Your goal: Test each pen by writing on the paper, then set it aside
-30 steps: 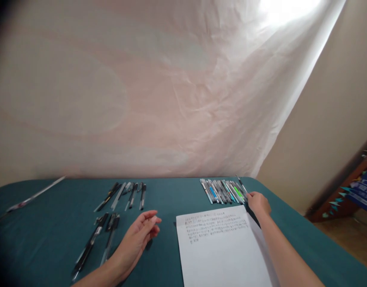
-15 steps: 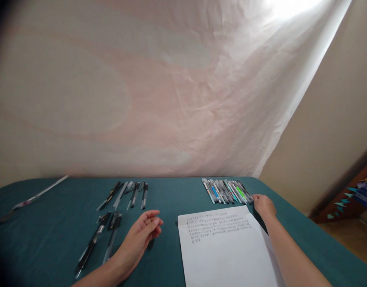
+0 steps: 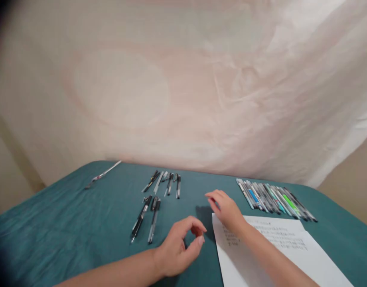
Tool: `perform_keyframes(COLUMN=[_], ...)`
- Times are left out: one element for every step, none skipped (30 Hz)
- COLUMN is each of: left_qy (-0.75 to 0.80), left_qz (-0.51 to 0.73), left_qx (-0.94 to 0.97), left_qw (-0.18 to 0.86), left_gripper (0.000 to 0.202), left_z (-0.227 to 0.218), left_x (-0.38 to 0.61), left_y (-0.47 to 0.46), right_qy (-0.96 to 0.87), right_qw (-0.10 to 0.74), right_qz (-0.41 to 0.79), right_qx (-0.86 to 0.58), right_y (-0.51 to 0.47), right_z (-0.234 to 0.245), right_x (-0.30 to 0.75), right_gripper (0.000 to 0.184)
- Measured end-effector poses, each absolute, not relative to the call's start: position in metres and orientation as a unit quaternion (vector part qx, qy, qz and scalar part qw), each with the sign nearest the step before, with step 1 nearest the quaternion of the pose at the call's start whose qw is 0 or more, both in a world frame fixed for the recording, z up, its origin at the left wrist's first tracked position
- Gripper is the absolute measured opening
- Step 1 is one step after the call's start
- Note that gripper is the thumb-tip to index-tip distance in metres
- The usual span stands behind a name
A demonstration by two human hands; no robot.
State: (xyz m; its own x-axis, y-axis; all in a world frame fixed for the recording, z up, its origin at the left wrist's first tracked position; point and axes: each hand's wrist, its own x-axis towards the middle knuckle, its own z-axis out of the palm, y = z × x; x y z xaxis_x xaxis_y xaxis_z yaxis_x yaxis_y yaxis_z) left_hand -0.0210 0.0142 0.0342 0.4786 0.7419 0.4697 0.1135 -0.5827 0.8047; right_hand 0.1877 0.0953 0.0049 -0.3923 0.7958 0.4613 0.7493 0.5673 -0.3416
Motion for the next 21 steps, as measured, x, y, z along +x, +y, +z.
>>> perform_keyframes(left_qy=[0.248, 0.221, 0.196, 0.174, 0.156, 0.141, 0.126, 0.112, 0.101, 0.090, 0.082, 0.077, 0.073, 0.071, 0.069, 0.069, 0.070, 0.069, 0.070, 0.070, 0.067], left_qz=[0.440, 0.448, 0.453, 0.454, 0.452, 0.445, 0.438, 0.430, 0.422, 0.410, 0.400, 0.390, 0.384, 0.379, 0.378, 0.380, 0.383, 0.383, 0.386, 0.386, 0.386], left_qx=[0.807, 0.827, 0.842, 0.853, 0.861, 0.870, 0.879, 0.886, 0.893, 0.900, 0.906, 0.911, 0.914, 0.915, 0.915, 0.914, 0.912, 0.911, 0.909, 0.908, 0.908], left_qw=[0.307, 0.257, 0.219, 0.192, 0.172, 0.157, 0.144, 0.131, 0.120, 0.112, 0.109, 0.108, 0.110, 0.114, 0.119, 0.125, 0.131, 0.136, 0.141, 0.146, 0.150], left_gripper=[0.018, 0.020, 0.023, 0.025, 0.026, 0.026, 0.024, 0.021, 0.019, 0.017, 0.017, 0.017, 0.018, 0.019, 0.020, 0.021, 0.022, 0.023, 0.024, 0.025, 0.026], left_z=[0.037, 0.039, 0.041, 0.043, 0.044, 0.045, 0.046, 0.046, 0.047, 0.047, 0.047, 0.046, 0.046, 0.045, 0.045, 0.044, 0.043, 0.042, 0.041, 0.040, 0.039], left_x=[-0.023, -0.025, -0.026, -0.027, -0.028, -0.028, -0.028, -0.029, -0.029, -0.029, -0.030, -0.030, -0.030, -0.030, -0.030, -0.030, -0.029, -0.029, -0.028, -0.028, -0.028], left_y=[0.012, 0.009, 0.008, 0.007, 0.006, 0.006, 0.006, 0.006, 0.006, 0.006, 0.006, 0.006, 0.006, 0.006, 0.006, 0.006, 0.006, 0.006, 0.006, 0.007, 0.007], right_qy=[-0.859, -0.880, -0.903, -0.922, -0.935, -0.943, -0.950, -0.957, -0.965, -0.972, -0.977, -0.980, -0.981, -0.982, -0.983, -0.983, -0.983, -0.983, -0.983, -0.984, -0.985], right_qw=[0.288, 0.285, 0.267, 0.249, 0.231, 0.221, 0.210, 0.198, 0.188, 0.178, 0.168, 0.161, 0.156, 0.151, 0.146, 0.143, 0.140, 0.139, 0.137, 0.135, 0.132], right_qz=[0.048, 0.047, 0.049, 0.041, 0.028, 0.027, 0.023, 0.017, 0.007, -0.009, -0.028, -0.048, -0.064, -0.078, -0.088, -0.094, -0.098, -0.100, -0.100, -0.097, -0.091], right_qx=[-0.420, -0.378, -0.333, -0.293, -0.267, -0.249, -0.231, -0.209, -0.184, -0.156, -0.128, -0.106, -0.091, -0.080, -0.075, -0.072, -0.070, -0.068, -0.067, -0.066, -0.066], right_y=[0.092, 0.089, 0.087, 0.086, 0.085, 0.084, 0.083, 0.083, 0.083, 0.082, 0.082, 0.082, 0.081, 0.081, 0.080, 0.079, 0.079, 0.078, 0.078, 0.077, 0.076], right_z=[0.007, 0.008, 0.010, 0.011, 0.012, 0.013, 0.014, 0.015, 0.017, 0.018, 0.020, 0.022, 0.023, 0.025, 0.026, 0.027, 0.028, 0.029, 0.029, 0.028, 0.027], right_x=[0.164, 0.142, 0.123, 0.105, 0.090, 0.076, 0.065, 0.056, 0.049, 0.043, 0.039, 0.037, 0.036, 0.036, 0.037, 0.040, 0.042, 0.046, 0.049, 0.053, 0.058], right_gripper=[0.025, 0.024, 0.024, 0.026, 0.027, 0.027, 0.027, 0.028, 0.028, 0.028, 0.027, 0.026, 0.025, 0.024, 0.023, 0.022, 0.021, 0.020, 0.020, 0.019, 0.019])
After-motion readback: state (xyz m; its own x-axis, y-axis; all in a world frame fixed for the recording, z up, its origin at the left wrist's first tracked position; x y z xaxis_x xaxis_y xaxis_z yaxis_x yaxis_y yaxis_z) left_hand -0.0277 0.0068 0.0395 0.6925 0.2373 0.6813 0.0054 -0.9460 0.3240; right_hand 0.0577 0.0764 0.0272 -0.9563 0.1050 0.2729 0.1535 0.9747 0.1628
